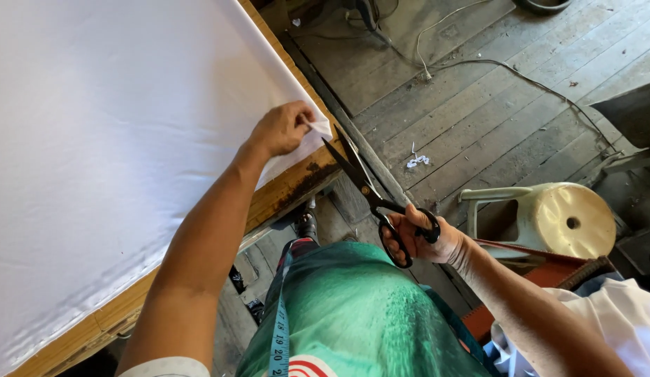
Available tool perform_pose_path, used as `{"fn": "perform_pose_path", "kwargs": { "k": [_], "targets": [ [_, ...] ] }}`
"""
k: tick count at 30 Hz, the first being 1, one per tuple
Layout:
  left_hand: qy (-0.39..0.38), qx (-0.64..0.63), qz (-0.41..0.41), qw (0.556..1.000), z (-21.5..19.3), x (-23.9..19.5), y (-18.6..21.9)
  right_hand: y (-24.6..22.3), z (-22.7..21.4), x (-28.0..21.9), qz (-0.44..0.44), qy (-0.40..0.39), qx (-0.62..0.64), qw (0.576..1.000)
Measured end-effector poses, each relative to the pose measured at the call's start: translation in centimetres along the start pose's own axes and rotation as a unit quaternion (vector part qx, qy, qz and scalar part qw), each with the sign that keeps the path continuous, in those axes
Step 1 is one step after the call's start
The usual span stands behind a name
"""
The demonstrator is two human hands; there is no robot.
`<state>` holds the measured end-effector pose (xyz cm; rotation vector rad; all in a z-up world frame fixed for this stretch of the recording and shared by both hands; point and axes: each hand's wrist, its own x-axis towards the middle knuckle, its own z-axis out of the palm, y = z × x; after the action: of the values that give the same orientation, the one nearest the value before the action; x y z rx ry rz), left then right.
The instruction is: The person uses scissors to cut a large piece of white fabric along a straight line on a cutting table.
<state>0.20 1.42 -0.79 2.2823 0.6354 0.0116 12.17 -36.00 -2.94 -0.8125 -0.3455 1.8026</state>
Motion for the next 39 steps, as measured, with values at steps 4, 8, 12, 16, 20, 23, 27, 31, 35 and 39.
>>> {"fn": "perform_pose_path", "kwargs": {
  "k": [4,8,12,16,20,23,27,31,35,39],
  "targets": [
    [0.038,0.007,0.097,0.995,1.1,-1.3,0.2,0.1,-0.5,-0.2,-0.014,0.017,0.001,1.000],
    [0.066,0.033,0.123,0.990,1.7,-1.8,0.1,-0.1,-0.1,0.0,-0.024,0.025,0.000,0.999],
    [0.091,0.039,0.162,0.982,2.8,-1.2,-1.2,0.3,-0.9,-0.2,-0.015,0.028,0.000,0.999],
    [0.113,0.029,0.167,0.979,2.8,-0.9,-1.1,0.4,-1.4,-0.1,-0.005,0.026,0.002,1.000],
    [0.093,-0.014,0.131,0.987,2.0,-0.7,-0.7,0.5,-1.6,0.0,0.003,0.024,0.006,1.000],
    [0.087,-0.041,0.093,0.991,1.6,-0.6,-0.2,0.4,-1.6,0.0,0.007,0.027,-0.004,1.000],
    [0.076,-0.055,0.083,0.992,1.5,-0.2,-0.6,0.5,-1.3,-0.2,0.000,0.007,0.010,1.000],
    [0.089,-0.072,0.087,0.990,1.4,-0.6,0.0,0.4,-0.9,-0.1,0.018,-0.009,0.010,1.000],
    [0.105,-0.093,0.118,0.983,1.5,-1.0,-0.3,-0.2,-0.8,1.0,0.028,-0.021,0.007,0.999],
    [0.119,-0.083,0.146,0.979,2.2,-0.8,-1.2,-1.1,0.1,2.3,0.028,-0.014,0.025,0.999]
  ]
}}
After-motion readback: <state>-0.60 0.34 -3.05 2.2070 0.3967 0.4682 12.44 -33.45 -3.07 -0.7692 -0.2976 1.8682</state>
